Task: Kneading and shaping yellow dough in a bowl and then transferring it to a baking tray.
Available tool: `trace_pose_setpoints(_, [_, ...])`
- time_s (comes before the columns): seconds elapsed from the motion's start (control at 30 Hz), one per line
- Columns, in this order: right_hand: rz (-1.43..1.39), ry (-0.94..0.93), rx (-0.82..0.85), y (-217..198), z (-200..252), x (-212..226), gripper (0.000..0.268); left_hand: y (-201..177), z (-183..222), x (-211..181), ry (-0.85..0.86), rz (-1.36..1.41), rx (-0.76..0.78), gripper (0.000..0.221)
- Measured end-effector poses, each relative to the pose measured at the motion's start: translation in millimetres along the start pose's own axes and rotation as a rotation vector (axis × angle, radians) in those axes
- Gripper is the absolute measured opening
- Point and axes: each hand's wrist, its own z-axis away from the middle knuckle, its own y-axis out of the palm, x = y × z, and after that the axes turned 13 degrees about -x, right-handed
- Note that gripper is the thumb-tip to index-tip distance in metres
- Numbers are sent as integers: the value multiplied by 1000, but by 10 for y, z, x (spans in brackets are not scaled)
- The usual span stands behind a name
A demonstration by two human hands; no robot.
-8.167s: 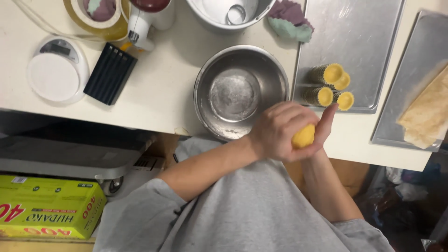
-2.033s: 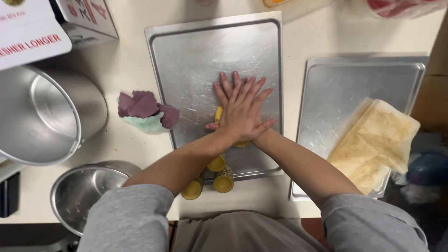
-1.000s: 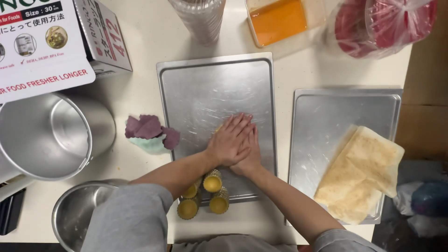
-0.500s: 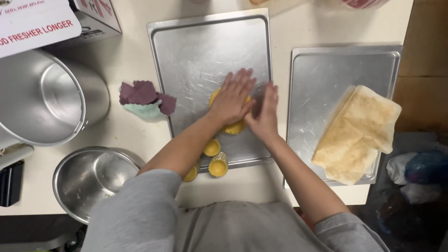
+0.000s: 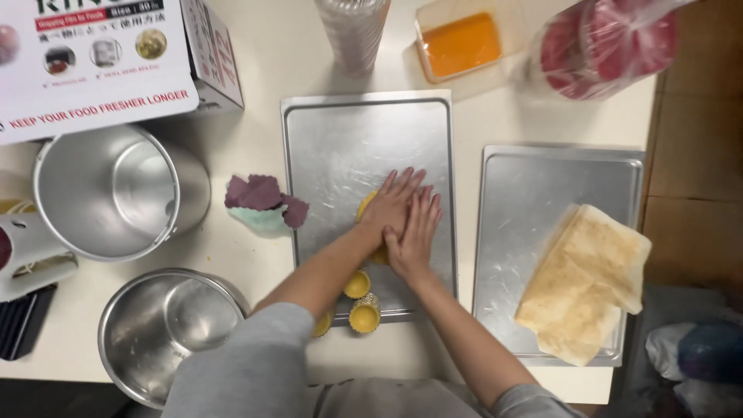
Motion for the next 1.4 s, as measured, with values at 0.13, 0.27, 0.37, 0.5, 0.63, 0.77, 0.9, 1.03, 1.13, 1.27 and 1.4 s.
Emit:
trace_pose_setpoints(0.13, [3,-23,-141,357,-190,25,84,46,-334,414,24,51,46,68])
trace_pose_setpoints(0.27, [75,41,-105,227,42,166,83,182,-14,266,80,94,-121,65])
trace_pose_setpoints(0.37, [129,33,-134,322,-68,145,83,4,-125,315,78,74,-158,66])
trace_pose_setpoints(0.5, [150,46,-62,302,-8,41,83,367,-153,395,26,58,-103,67])
trace_pose_setpoints(0.63, [174,55,27,98,-83,69,82,-6,-92,150,50,106,-74,72])
trace_pose_setpoints(0.77, [59,-66,-60,226,-60,-35,79,-147,-82,76,73,-84,-67,76])
trace_pose_setpoints(0.9, [94,-88,-162,232,-49,-90,72,-11,-162,82,43,-42,-108,73])
trace_pose_setpoints(1.03, [104,-84,-137,293,-89,-87,72,-107,-224,137,13,-148,-14,78])
trace_pose_setpoints(1.13, [87,-53,-80,157,56,-79,76,344,-184,247,102,-151,-97,72])
trace_pose_setpoints(1.27, [45,-177,158,-108,215,242,91,-175,-167,365,-24,15,-77,69])
trace_pose_setpoints(1.4, [256,-190,397,111,43,156,103,-107,-214,420,-58,36,-17,74])
